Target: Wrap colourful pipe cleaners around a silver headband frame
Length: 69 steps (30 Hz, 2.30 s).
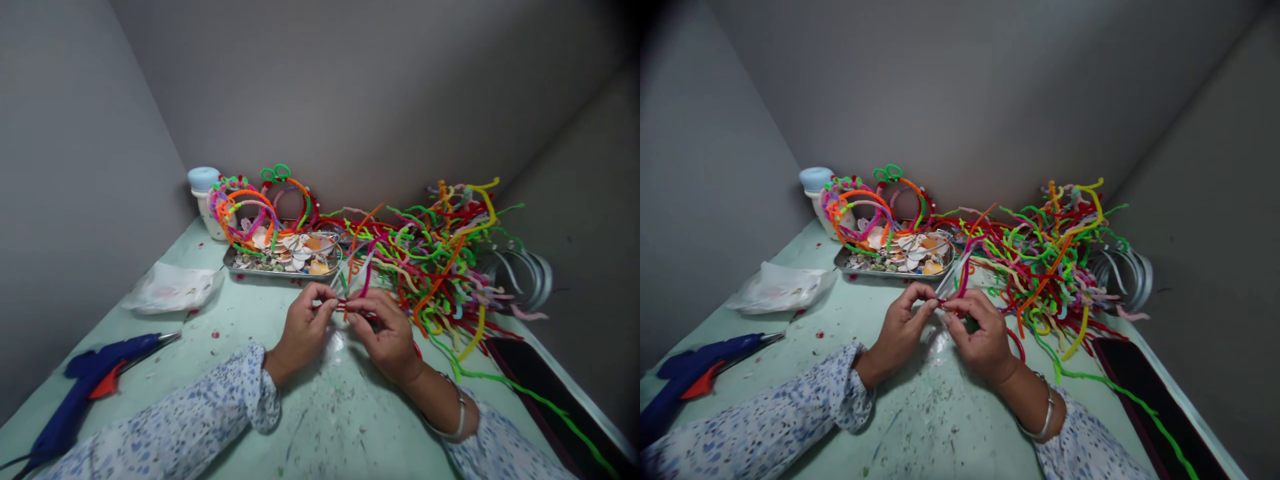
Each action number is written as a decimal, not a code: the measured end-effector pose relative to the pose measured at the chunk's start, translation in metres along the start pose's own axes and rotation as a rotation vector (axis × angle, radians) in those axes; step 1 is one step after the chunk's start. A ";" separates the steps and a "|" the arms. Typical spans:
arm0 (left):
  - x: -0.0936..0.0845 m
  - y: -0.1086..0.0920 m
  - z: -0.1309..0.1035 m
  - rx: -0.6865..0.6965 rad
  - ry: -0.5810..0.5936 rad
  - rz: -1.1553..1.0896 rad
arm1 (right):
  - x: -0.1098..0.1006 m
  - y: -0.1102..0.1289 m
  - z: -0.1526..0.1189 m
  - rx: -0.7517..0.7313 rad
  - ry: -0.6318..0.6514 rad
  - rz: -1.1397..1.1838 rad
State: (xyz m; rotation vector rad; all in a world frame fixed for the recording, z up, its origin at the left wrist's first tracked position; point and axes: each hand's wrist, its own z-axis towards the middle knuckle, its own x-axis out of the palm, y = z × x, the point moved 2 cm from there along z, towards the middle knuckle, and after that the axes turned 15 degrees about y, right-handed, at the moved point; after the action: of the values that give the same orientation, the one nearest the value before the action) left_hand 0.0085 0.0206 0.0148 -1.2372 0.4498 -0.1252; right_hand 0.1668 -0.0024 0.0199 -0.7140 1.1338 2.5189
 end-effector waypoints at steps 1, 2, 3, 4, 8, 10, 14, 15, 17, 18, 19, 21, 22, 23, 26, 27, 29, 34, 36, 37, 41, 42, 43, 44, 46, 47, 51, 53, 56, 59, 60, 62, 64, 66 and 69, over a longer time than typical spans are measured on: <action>0.000 0.001 0.000 -0.014 0.000 -0.019 | 0.000 0.000 0.000 -0.003 -0.001 0.009; 0.000 0.001 0.001 -0.028 0.001 -0.036 | 0.000 0.000 0.000 -0.010 0.001 0.016; 0.000 0.002 0.001 -0.040 0.002 -0.050 | 0.000 0.001 0.000 -0.017 0.007 0.022; 0.000 0.002 0.001 -0.047 0.002 -0.059 | 0.000 0.001 0.000 -0.021 0.015 0.028; -0.001 0.002 0.001 -0.030 0.022 -0.064 | 0.000 -0.003 0.000 0.057 0.023 0.130; 0.000 0.001 0.000 -0.004 0.048 -0.030 | 0.001 -0.010 0.000 0.169 -0.006 0.243; 0.002 -0.004 -0.003 0.052 0.122 0.096 | 0.007 -0.030 0.001 0.426 -0.084 0.491; 0.003 -0.005 -0.003 0.065 0.138 0.120 | 0.009 -0.033 0.001 0.464 -0.093 0.558; 0.004 -0.006 -0.004 0.091 0.160 0.149 | 0.010 -0.036 0.003 0.496 -0.136 0.636; 0.004 -0.006 -0.004 0.099 0.166 0.157 | 0.011 -0.036 0.004 0.505 -0.151 0.649; 0.004 -0.006 -0.004 0.104 0.168 0.163 | 0.011 -0.035 0.005 0.514 -0.160 0.651; 0.004 -0.006 -0.003 0.106 0.163 0.176 | 0.012 -0.032 0.006 0.536 -0.138 0.654; 0.004 -0.005 -0.003 0.109 0.156 0.184 | 0.013 -0.030 0.007 0.544 -0.111 0.663; 0.004 -0.005 -0.003 0.113 0.151 0.193 | 0.014 -0.029 0.007 0.549 -0.077 0.672; 0.004 -0.005 -0.002 0.131 0.152 0.210 | 0.018 -0.027 0.006 0.516 0.018 0.642; 0.004 -0.005 -0.002 0.133 0.154 0.210 | 0.018 -0.026 0.005 0.486 0.023 0.612; 0.004 -0.005 -0.002 0.127 0.155 0.201 | 0.018 -0.024 0.003 0.412 -0.034 0.555; 0.004 -0.006 -0.004 0.115 0.149 0.189 | 0.010 -0.023 0.002 0.404 -0.273 0.549; 0.005 -0.005 -0.004 0.116 0.151 0.191 | 0.009 -0.025 0.002 0.401 -0.269 0.537; 0.005 -0.004 -0.004 0.115 0.151 0.192 | 0.009 -0.026 0.002 0.400 -0.242 0.515; 0.004 -0.003 -0.004 0.098 0.136 0.192 | 0.011 -0.031 -0.001 0.418 -0.102 0.375; 0.004 -0.003 -0.004 0.098 0.135 0.191 | 0.012 -0.031 -0.001 0.422 -0.065 0.329; 0.004 -0.003 -0.004 0.100 0.135 0.190 | 0.013 -0.030 -0.001 0.425 -0.030 0.288; 0.004 -0.003 -0.004 0.101 0.135 0.187 | 0.014 -0.029 -0.001 0.433 0.001 0.260; 0.004 -0.002 -0.003 0.098 0.122 0.173 | 0.015 -0.029 0.000 0.468 0.019 0.286; 0.003 -0.002 -0.003 0.091 0.107 0.162 | 0.015 -0.029 0.000 0.488 0.007 0.343; 0.000 0.000 -0.001 0.049 0.030 0.101 | 0.013 -0.033 0.002 0.490 -0.099 0.648; -0.001 0.000 0.000 0.028 0.005 0.062 | 0.012 -0.034 0.002 0.433 -0.123 0.756; -0.001 -0.001 0.001 0.007 0.003 0.016 | 0.010 -0.029 0.000 0.346 -0.099 0.765; 0.000 -0.001 0.001 -0.003 0.033 -0.025 | 0.011 -0.020 -0.002 0.310 0.022 0.645; 0.000 0.000 0.001 -0.005 0.041 -0.044 | 0.012 -0.018 -0.002 0.307 0.063 0.604; 0.001 0.002 0.001 -0.008 0.057 -0.085 | 0.014 -0.016 -0.002 0.314 0.097 0.537; 0.002 0.004 0.001 -0.007 0.071 -0.115 | 0.014 -0.016 -0.002 0.330 0.083 0.484; 0.002 0.004 0.000 -0.009 0.088 -0.132 | 0.014 -0.018 -0.001 0.336 0.054 0.445; 0.003 0.004 -0.001 -0.029 0.129 -0.160 | 0.015 -0.019 0.000 0.353 0.016 0.432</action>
State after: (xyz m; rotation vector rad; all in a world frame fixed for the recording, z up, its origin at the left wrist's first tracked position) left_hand 0.0102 0.0199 0.0105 -1.2974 0.4648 -0.3374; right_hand 0.1630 0.0112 0.0003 -0.4301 1.8455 2.5265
